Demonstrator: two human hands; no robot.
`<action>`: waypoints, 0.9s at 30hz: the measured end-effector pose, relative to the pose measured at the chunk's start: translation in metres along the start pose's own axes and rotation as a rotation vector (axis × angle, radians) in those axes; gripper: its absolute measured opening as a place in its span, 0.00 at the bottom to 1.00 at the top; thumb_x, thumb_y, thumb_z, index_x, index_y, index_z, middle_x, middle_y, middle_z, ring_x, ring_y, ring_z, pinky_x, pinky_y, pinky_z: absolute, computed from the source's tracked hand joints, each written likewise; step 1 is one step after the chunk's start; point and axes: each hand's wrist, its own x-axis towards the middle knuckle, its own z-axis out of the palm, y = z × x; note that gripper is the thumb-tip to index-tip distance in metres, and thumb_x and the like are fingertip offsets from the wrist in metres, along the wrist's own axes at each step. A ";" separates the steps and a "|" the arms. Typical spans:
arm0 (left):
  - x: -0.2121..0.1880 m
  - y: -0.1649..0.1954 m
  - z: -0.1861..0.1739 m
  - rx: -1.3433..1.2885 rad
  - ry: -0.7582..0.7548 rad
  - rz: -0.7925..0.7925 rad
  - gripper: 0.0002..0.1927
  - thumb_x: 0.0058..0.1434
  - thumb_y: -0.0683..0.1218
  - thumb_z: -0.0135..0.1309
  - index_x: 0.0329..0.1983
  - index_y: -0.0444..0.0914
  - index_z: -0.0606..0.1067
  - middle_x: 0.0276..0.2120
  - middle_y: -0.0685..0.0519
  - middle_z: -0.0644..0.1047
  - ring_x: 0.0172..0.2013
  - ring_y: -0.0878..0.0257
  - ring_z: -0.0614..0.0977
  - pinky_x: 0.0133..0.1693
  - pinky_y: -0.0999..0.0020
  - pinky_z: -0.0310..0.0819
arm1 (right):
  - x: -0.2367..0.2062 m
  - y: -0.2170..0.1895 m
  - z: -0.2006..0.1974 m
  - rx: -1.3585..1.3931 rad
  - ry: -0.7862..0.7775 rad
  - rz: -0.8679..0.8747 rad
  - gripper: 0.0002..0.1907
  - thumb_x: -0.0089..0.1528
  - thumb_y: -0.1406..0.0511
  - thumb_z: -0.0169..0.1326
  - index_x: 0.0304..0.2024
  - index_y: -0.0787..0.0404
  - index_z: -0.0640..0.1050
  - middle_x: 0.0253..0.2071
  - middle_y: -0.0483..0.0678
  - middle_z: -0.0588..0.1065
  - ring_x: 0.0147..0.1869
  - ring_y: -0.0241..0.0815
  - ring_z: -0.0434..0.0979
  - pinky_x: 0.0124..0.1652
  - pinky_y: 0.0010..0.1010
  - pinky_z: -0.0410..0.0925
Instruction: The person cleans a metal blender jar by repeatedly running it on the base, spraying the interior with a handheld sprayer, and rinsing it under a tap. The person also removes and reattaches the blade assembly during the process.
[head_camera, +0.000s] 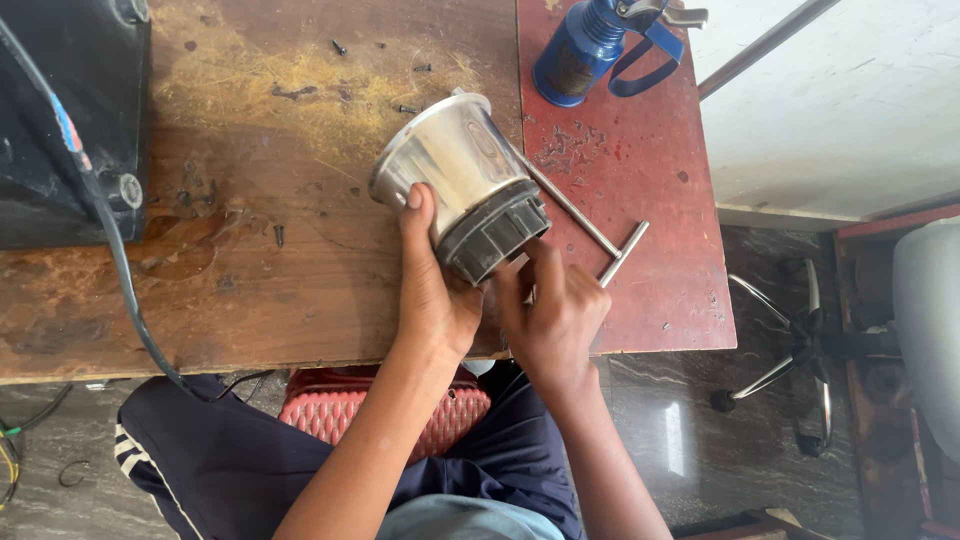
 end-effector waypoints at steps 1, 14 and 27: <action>-0.001 0.000 0.000 0.000 -0.005 -0.005 0.43 0.54 0.71 0.57 0.66 0.42 0.66 0.55 0.54 0.75 0.55 0.64 0.78 0.56 0.63 0.72 | 0.000 0.000 0.001 -0.017 -0.038 0.095 0.09 0.65 0.67 0.61 0.31 0.63 0.78 0.20 0.50 0.68 0.23 0.46 0.69 0.28 0.39 0.60; 0.000 -0.005 -0.003 -0.020 -0.020 0.005 0.45 0.54 0.70 0.57 0.68 0.41 0.64 0.58 0.53 0.73 0.59 0.63 0.74 0.61 0.63 0.66 | -0.001 0.003 -0.010 0.060 0.075 -0.205 0.18 0.59 0.66 0.68 0.47 0.68 0.78 0.28 0.49 0.73 0.28 0.42 0.73 0.28 0.34 0.65; 0.003 -0.005 -0.002 -0.062 -0.042 0.003 0.41 0.57 0.69 0.55 0.66 0.42 0.66 0.55 0.53 0.74 0.55 0.64 0.76 0.55 0.66 0.71 | 0.002 0.001 -0.010 0.174 0.109 -0.311 0.14 0.62 0.67 0.63 0.47 0.68 0.77 0.32 0.52 0.75 0.30 0.45 0.74 0.30 0.35 0.66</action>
